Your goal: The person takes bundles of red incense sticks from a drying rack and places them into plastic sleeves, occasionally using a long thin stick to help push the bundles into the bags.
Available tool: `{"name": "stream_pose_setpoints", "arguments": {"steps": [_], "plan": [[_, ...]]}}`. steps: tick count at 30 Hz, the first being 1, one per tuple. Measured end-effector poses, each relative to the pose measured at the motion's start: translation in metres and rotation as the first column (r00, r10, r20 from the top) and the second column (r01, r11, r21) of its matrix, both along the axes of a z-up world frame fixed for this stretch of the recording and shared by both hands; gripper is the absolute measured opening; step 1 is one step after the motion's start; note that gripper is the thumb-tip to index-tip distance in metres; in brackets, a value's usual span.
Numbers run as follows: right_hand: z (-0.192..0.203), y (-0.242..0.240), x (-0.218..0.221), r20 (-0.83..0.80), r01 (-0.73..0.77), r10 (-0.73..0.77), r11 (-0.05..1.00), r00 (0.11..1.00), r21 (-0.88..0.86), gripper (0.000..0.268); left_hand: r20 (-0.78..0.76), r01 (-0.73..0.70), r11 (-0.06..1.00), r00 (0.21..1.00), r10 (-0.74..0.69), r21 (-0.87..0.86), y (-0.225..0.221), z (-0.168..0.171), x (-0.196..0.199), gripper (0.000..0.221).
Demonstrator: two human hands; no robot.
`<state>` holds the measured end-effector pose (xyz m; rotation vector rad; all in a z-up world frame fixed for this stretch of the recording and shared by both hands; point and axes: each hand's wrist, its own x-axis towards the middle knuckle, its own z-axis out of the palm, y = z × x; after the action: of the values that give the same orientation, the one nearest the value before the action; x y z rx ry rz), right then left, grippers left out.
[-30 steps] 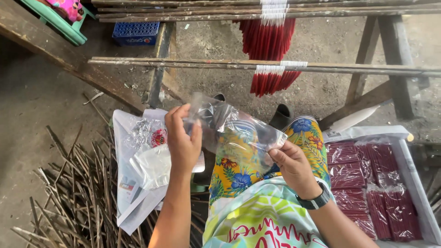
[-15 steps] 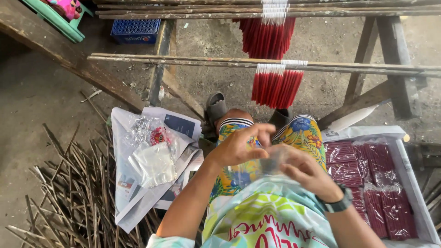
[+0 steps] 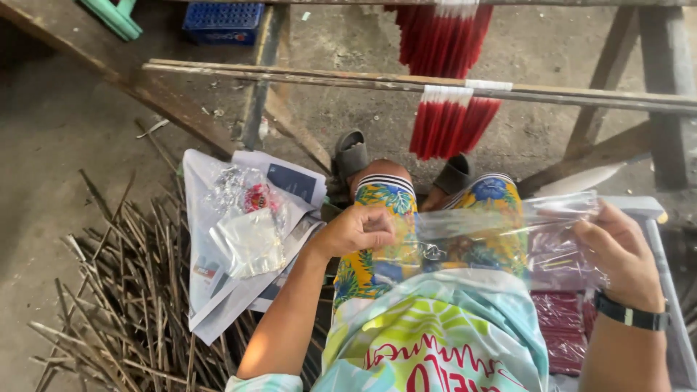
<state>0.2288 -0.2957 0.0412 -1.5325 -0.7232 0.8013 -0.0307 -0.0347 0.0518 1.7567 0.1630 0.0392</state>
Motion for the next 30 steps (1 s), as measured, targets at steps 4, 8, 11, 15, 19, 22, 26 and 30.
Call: {"name": "stream_pose_setpoints", "arguments": {"steps": [4,8,11,15,19,22,26,30], "plan": [[-0.01,-0.004,0.005,-0.105,0.062,-0.049,0.991,0.993,0.12,0.017,0.065,-0.127,0.926,0.985,0.161,-0.356,-0.004,0.003,-0.008,0.011],[-0.012,-0.007,0.008,-0.217,0.11,-0.068,0.976,0.974,0.186,0.009,0.092,-0.181,0.877,0.965,0.246,-0.445,-0.013,-0.002,-0.011,0.009],[0.02,0.019,-0.02,0.194,0.325,-0.323,0.945,0.926,0.024,0.009,0.04,-0.343,0.874,0.925,0.378,-0.344,-0.02,0.014,-0.003,0.017],[0.012,0.033,-0.044,0.534,0.465,-0.573,0.818,0.622,0.338,0.013,0.046,-0.502,0.847,0.855,0.516,-0.175,-0.029,-0.004,0.011,0.02],[0.04,0.061,-0.115,0.39,0.252,-0.289,0.957,0.874,0.145,0.003,0.033,-0.487,0.83,0.857,0.514,-0.273,-0.054,-0.006,0.032,0.031],[0.03,0.081,-0.142,0.128,0.038,-0.066,0.978,0.99,0.207,0.017,0.004,-0.438,0.808,0.878,0.478,-0.395,-0.067,-0.002,0.043,0.027],[0.025,0.091,-0.143,0.134,0.02,-0.055,0.968,0.989,0.249,0.032,0.06,-0.31,0.764,0.909,0.413,-0.566,-0.064,-0.006,0.038,0.017],[-0.001,0.088,-0.128,0.078,0.023,-0.043,0.97,0.996,0.243,0.036,0.097,-0.28,0.69,0.886,0.453,-0.668,-0.06,-0.025,0.044,0.011]]}}
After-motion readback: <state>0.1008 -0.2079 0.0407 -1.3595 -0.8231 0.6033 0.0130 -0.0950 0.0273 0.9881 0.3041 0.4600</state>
